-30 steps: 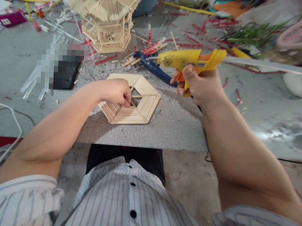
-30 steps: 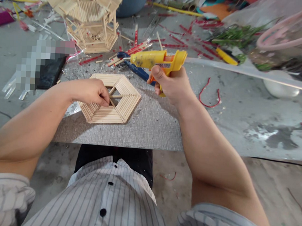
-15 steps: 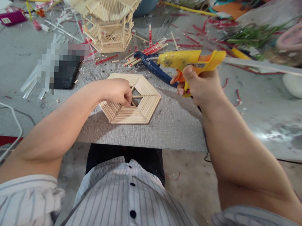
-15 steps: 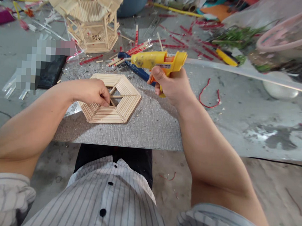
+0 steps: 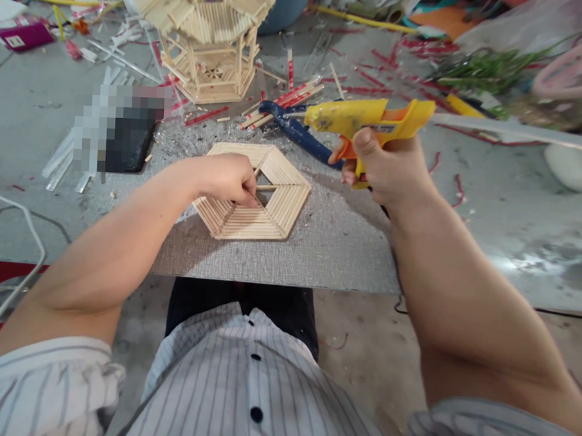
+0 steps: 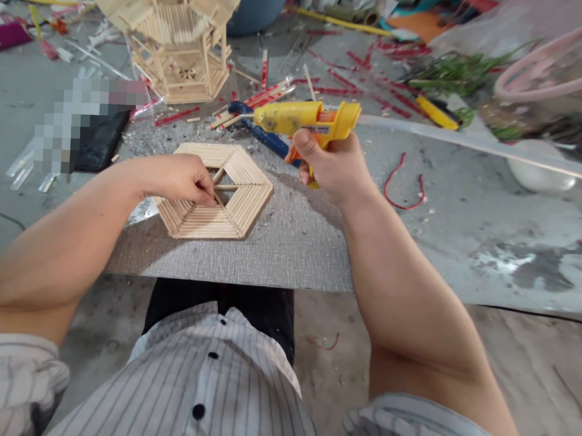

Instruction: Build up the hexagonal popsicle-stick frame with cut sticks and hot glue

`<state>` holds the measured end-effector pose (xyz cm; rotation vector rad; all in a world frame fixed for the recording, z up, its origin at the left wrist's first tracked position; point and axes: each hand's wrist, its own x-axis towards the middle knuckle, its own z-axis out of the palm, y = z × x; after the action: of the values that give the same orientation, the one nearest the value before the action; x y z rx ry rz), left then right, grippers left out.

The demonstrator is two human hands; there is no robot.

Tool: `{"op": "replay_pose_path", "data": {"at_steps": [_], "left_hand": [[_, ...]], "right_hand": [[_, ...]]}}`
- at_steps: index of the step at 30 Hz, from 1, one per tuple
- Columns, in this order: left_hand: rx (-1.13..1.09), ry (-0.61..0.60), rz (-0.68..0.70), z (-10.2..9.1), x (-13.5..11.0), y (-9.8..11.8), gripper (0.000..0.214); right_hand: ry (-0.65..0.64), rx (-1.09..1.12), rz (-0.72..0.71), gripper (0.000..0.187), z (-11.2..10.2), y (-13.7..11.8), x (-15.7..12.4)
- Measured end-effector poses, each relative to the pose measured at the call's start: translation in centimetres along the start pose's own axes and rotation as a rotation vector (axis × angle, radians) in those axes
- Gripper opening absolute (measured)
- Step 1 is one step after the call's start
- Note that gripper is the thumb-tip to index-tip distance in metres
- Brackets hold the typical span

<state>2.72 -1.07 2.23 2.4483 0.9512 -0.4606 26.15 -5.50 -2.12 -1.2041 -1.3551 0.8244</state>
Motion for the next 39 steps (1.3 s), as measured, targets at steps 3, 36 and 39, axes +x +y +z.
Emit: {"op": "replay_pose_path", "data": {"at_steps": [3,36,39], "left_hand": [[0.005,0.024,-0.008,0.1,0.1,0.2,0.027],[0.019,-0.001,-0.099,0.1,0.3,0.6,0.028],[0.014,0.0,-0.1,0.2,0.4,0.6,0.029]], "right_hand": [[-0.01,-0.006,0.006,0.062,0.0,-0.1,0.0],[-0.047,0.011,-0.003,0.06,-0.6,1.0,0.4],[-0.038,0.031,0.003,0.059,-0.6,1.0,0.3]]}}
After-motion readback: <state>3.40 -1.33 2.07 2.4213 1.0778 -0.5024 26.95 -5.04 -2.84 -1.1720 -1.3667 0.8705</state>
